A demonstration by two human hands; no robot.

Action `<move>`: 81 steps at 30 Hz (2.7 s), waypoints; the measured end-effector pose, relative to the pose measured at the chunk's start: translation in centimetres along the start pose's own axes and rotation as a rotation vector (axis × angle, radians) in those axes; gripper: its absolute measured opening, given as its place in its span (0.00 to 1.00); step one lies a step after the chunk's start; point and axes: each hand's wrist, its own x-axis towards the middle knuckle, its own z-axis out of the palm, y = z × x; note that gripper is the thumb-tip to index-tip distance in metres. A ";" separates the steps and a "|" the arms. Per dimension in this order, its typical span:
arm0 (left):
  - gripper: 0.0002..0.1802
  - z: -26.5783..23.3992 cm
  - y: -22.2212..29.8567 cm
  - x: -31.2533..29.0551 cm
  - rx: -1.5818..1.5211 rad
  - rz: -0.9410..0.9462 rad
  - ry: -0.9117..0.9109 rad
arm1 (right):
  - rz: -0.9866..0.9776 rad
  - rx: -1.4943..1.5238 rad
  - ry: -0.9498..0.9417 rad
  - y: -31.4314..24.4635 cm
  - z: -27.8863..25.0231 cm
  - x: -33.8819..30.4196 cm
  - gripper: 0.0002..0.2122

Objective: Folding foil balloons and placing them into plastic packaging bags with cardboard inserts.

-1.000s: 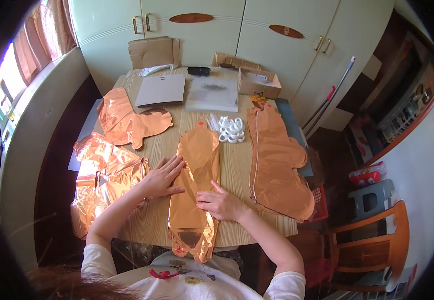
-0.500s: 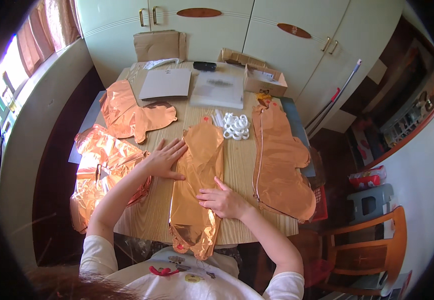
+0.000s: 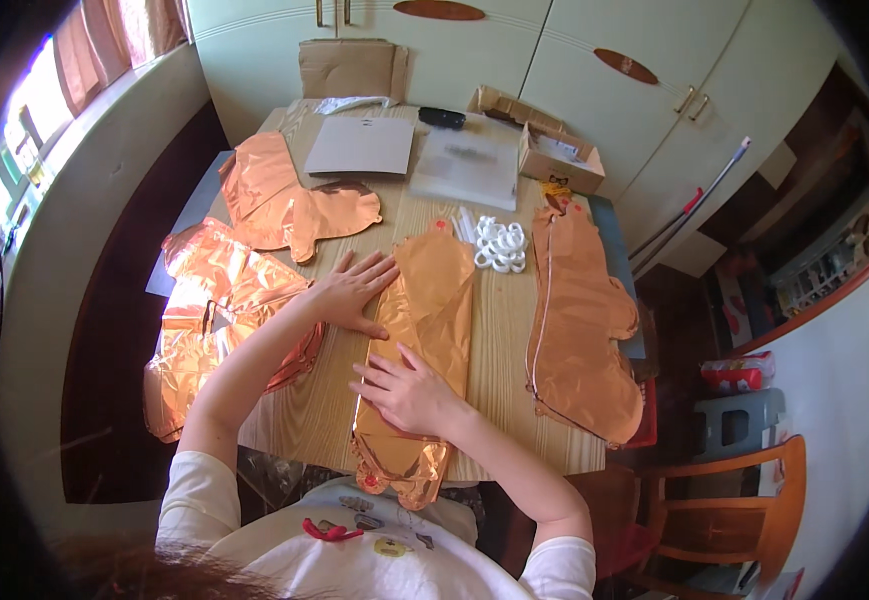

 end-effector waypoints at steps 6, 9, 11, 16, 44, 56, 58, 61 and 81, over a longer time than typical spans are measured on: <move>0.67 0.4 -0.1 -0.1 0.011 -0.001 0.034 | -0.036 0.022 -0.087 -0.2 0.7 -0.6 0.19; 0.67 0.5 -0.2 -0.1 0.010 -0.002 0.030 | -0.041 0.037 -0.115 -0.5 1.2 -1.2 0.20; 0.67 0.5 -0.2 0.0 0.011 0.001 0.030 | -0.044 0.049 -0.123 -0.7 1.3 -1.5 0.19; 0.67 0.5 -0.2 -0.1 0.012 -0.001 0.017 | -0.054 0.090 -0.215 -1.1 1.4 -2.4 0.21; 0.57 1.0 4.5 -4.7 0.015 0.034 0.217 | 0.691 0.115 0.439 15.3 2.8 0.8 0.16; 0.55 1.6 4.3 -4.8 0.005 0.046 0.271 | 0.598 0.041 0.482 16.0 3.9 2.0 0.15; 0.55 1.7 4.3 -4.8 0.004 0.047 0.275 | 0.600 0.081 0.489 15.9 3.6 2.1 0.15; 0.54 1.6 4.3 -4.9 0.008 0.049 0.277 | 0.624 0.159 0.491 16.1 3.4 2.2 0.15; 0.54 1.5 4.4 -4.9 0.015 0.048 0.276 | 0.574 0.189 0.337 18.9 3.5 4.4 0.15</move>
